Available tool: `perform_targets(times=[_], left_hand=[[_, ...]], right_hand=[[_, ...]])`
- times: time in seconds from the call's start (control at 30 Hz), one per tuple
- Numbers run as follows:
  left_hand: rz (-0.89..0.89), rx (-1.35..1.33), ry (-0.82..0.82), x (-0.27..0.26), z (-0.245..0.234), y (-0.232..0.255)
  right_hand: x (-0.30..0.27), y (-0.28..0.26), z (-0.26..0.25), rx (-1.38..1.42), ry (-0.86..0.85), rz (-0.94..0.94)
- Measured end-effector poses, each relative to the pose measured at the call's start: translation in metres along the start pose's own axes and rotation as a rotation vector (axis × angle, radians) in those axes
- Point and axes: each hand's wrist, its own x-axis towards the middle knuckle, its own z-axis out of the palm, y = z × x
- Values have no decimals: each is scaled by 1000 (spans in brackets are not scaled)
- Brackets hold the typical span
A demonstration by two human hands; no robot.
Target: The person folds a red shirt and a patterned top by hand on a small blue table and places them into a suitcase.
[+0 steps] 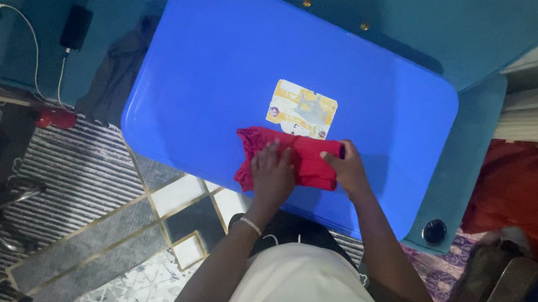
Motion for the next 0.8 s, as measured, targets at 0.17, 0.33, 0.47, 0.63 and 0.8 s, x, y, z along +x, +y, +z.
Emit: perform_targets(times=[0.17,0.33,0.47,0.63,0.8], left_hand=[[-208,-292,82,-18,-14,-32],[-672,-1017,24,-17,-15,-55],[-774,-925,101,-17,-11,-67],[-650,-594,143,-6,-5,-77],[-515,-457,250,-7,-13,-70]], right_hand=[[-9,-53,35,72,-151,252],[-2,-55,92,-252,-158,33],[9,-25,138,-426,-133,-214],[6,-8,151,-175,-257,-45],[-16,-16,130,-407,-178,-339]])
